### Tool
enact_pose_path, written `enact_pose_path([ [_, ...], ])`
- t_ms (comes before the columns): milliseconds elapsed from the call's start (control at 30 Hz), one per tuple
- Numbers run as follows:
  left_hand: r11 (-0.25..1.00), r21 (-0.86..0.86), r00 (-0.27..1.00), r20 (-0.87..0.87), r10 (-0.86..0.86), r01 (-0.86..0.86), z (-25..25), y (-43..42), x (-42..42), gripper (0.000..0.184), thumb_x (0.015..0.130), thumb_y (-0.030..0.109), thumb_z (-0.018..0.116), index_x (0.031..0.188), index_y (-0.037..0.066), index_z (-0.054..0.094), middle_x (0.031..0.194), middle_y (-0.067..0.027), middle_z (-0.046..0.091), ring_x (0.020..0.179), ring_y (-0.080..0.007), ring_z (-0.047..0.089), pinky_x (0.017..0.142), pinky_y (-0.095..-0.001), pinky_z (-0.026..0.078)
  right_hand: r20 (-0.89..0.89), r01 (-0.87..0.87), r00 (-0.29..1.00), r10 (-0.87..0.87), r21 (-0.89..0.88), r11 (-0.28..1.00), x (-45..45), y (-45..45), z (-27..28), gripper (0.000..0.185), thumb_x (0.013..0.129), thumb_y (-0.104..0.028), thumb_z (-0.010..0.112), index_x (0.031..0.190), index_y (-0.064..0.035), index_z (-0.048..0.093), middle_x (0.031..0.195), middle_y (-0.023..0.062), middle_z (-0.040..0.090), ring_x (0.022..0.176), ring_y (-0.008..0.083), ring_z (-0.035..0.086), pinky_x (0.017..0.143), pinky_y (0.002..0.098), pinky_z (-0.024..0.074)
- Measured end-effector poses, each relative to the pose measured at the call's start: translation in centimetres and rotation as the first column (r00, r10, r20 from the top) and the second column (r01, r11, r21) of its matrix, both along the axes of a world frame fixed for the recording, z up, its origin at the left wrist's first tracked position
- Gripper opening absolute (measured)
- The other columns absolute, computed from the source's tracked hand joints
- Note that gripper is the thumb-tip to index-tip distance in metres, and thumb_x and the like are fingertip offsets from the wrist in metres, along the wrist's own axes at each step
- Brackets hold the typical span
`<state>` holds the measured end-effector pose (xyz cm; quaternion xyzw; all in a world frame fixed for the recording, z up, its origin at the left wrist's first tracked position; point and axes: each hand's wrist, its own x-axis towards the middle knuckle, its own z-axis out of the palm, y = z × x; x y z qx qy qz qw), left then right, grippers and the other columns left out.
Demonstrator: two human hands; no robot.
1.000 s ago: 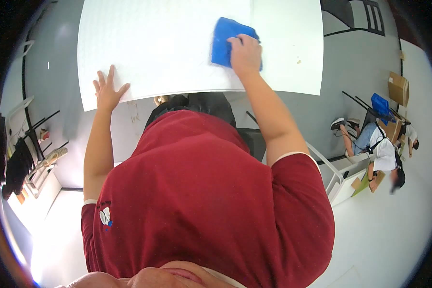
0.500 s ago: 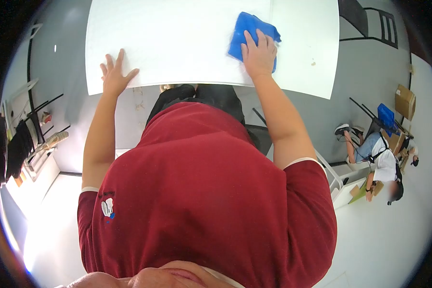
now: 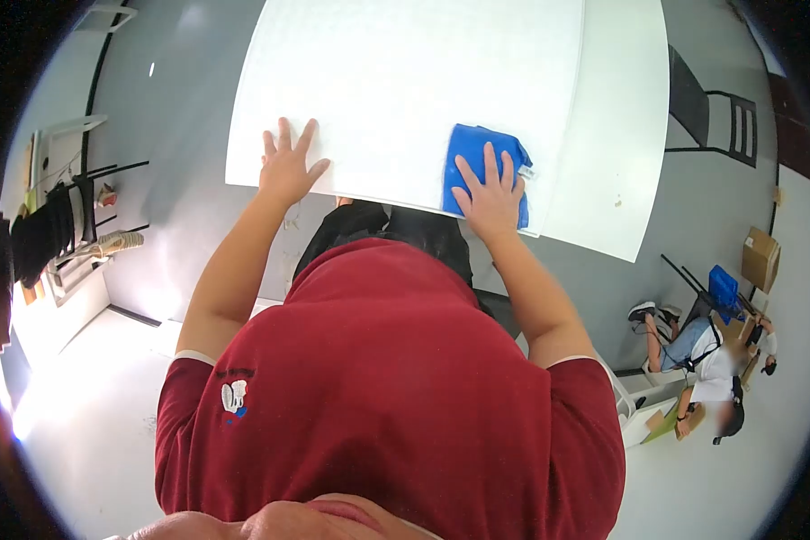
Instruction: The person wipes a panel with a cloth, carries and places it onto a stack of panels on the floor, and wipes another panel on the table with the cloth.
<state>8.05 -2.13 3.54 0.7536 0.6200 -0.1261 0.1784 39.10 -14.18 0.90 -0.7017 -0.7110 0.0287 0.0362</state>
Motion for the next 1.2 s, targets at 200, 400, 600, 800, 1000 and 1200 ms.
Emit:
enact_pose_path([
  [200,0.998,0.010,0.992,0.112,-0.063,0.063,0.2,0.9,-2.1,0.062,0.085,0.040,0.056,0.140,0.022,0.032,0.146,-0.0184,0.022,0.130,-0.0500,0.021,0.098,-0.0542,0.037,-0.074,0.072,0.995,-0.064,0.109,0.991,-0.8,0.2,-1.2,0.038,0.077,-0.022,0.065,0.115,-0.0289,0.062,0.134,0.0084,0.042,0.116,0.0329,0.039,0.092,0.0487,0.0345],
  [400,0.990,0.142,0.921,0.386,-0.060,0.005,-1.6,0.5,-5.3,0.052,0.090,0.029,0.050,0.137,0.013,0.035,0.141,-0.0171,0.033,0.131,-0.0359,0.029,0.097,-0.0460,0.041,-0.396,-0.085,0.906,0.152,0.183,0.979,-10.0,6.2,-1.9,0.044,0.078,-0.022,0.064,0.121,-0.0204,0.057,0.137,0.0152,0.039,0.124,0.0370,0.034,0.095,0.0507,0.0328],
  [600,0.966,-0.045,0.608,0.769,0.197,-0.256,-1.8,0.1,-9.2,0.047,0.090,0.014,0.049,0.134,0.004,0.036,0.134,-0.0182,0.042,0.123,-0.0310,0.042,0.093,-0.0396,0.044,-0.040,-0.241,0.970,0.239,-0.077,0.967,-15.5,8.5,-0.3,0.049,0.087,-0.044,0.051,0.134,-0.0328,0.042,0.146,0.0118,0.027,0.133,0.0353,0.024,0.098,0.0560,0.0251],
  [800,0.937,-0.014,0.548,0.808,0.216,-0.348,-1.4,0.2,-11.5,0.043,0.090,0.010,0.048,0.132,0.003,0.039,0.130,-0.0154,0.046,0.117,-0.0260,0.049,0.089,-0.0341,0.045,-0.100,-0.186,0.976,0.192,0.068,0.980,-15.9,8.6,-0.7,0.039,0.082,-0.027,0.060,0.120,-0.0265,0.057,0.139,0.0062,0.040,0.124,0.0283,0.036,0.091,0.0467,0.0337],
  [1000,0.861,-0.002,0.481,0.829,0.286,-0.508,-2.1,1.0,-14.4,0.041,0.090,0.010,0.048,0.130,0.002,0.041,0.128,-0.0138,0.047,0.115,-0.0253,0.049,0.091,-0.0345,0.043,-0.393,-0.153,0.891,0.227,0.211,0.965,-20.1,11.8,-2.3,0.038,0.082,-0.023,0.060,0.119,-0.0136,0.057,0.135,0.0108,0.044,0.118,0.0310,0.042,0.093,0.0476,0.0344],
  [1200,0.912,0.313,0.798,0.602,0.025,-0.265,-1.4,1.9,-12.6,0.052,0.085,0.024,0.060,0.131,0.007,0.042,0.132,-0.0188,0.043,0.126,-0.0348,0.034,0.104,-0.0443,0.029,-0.740,0.023,0.656,0.151,0.220,0.975,-20.5,12.8,1.0,0.044,0.088,-0.021,0.052,0.127,-0.0014,0.043,0.129,0.0221,0.044,0.119,0.0369,0.042,0.101,0.0414,0.0326],
])
